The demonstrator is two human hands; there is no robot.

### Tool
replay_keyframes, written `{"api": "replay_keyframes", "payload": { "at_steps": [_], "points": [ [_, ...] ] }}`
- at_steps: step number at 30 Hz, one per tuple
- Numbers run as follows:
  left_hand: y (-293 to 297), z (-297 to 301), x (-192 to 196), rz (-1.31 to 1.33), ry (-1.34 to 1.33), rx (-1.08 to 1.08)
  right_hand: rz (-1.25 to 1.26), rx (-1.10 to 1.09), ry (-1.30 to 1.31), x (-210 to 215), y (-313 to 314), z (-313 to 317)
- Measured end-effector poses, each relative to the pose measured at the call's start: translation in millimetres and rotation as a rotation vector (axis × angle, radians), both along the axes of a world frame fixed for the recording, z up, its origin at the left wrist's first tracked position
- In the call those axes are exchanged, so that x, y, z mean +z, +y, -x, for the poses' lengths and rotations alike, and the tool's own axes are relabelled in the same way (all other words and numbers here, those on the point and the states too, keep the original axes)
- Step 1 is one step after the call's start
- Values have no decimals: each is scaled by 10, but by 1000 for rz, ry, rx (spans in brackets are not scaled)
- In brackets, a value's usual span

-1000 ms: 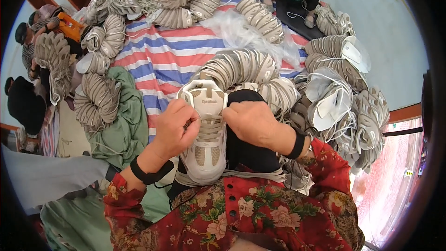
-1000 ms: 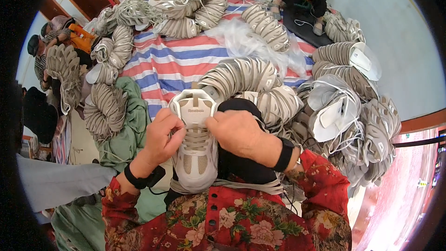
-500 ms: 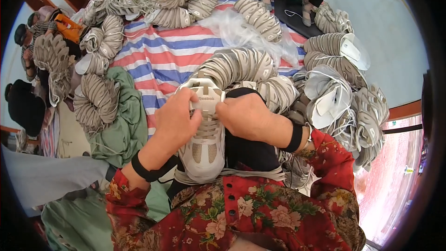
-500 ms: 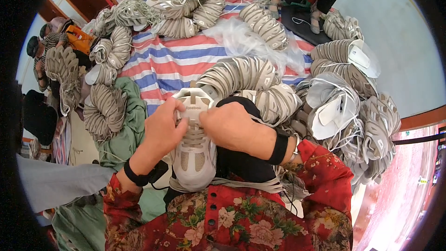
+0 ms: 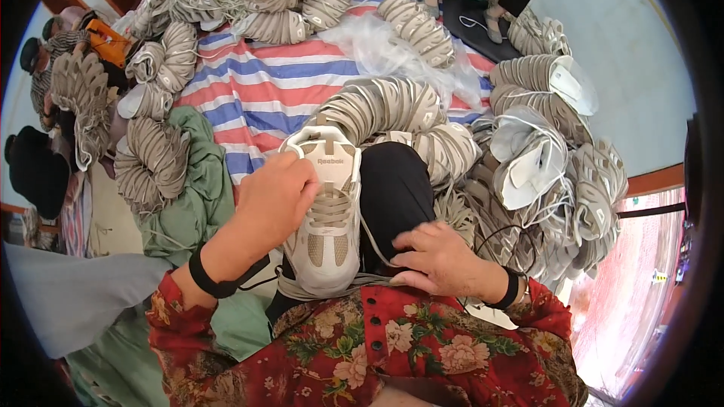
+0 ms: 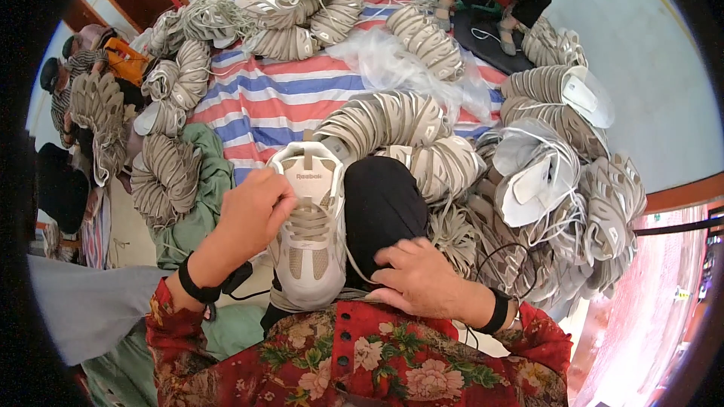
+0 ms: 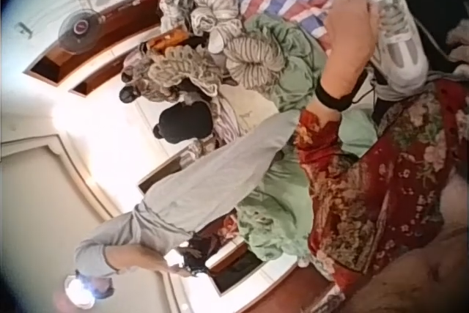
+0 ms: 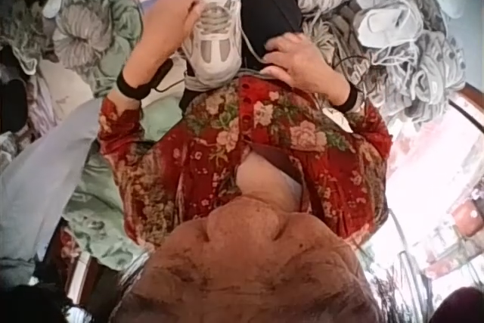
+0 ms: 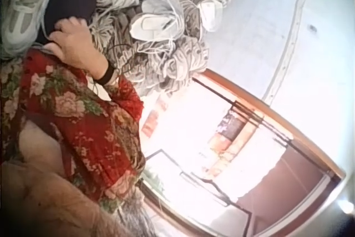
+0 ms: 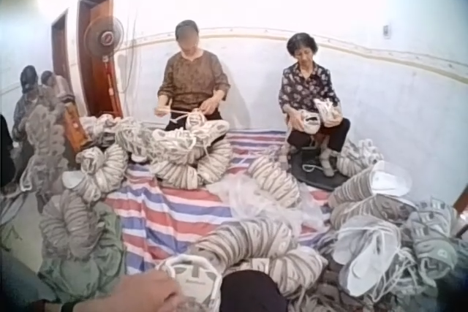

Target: Thread laces into the eyelets of shoe uppers and tie them.

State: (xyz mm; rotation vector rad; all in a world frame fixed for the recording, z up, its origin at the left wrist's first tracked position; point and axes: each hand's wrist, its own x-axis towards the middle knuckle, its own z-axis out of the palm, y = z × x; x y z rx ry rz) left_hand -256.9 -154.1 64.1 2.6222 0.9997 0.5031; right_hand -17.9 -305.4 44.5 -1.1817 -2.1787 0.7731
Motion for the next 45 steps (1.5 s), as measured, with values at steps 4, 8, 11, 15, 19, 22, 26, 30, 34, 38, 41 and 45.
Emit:
{"api": "replay_keyframes", "payload": {
  "at_steps": [4,8,11,15,19,22,26,30,34,38,41,45],
  "points": [
    [-54,-124,82,-275,-77,-40,200,-414,328,114,322,10],
    [-93,-138,48,182,-92,148,306,-342,175,-81,710,290],
    [-40,-72,-15,324,-154,186,176,-298,89,-235,726,466],
    [-4,21,-86,184,-183,2,-130,-214,28,-374,505,528],
    [-12,27,52,101,-22,-17,-272,-166,-288,-274,327,549],
    [-10,19,92,-61,32,-82,-282,-176,-411,-267,317,571],
    [52,24,131,-223,105,-200,-217,-167,-431,-266,335,548],
    [134,44,75,-382,93,-316,-166,-180,-394,-202,409,567],
    [113,-84,3,-412,176,-254,70,-276,-61,-186,598,547],
    [-44,-181,26,-143,225,-60,356,-251,232,-197,750,425],
    [-87,-143,42,269,153,62,189,-220,55,-207,539,475],
    [-81,-31,43,318,40,243,-144,-121,-326,-298,181,542]
  ]
}}
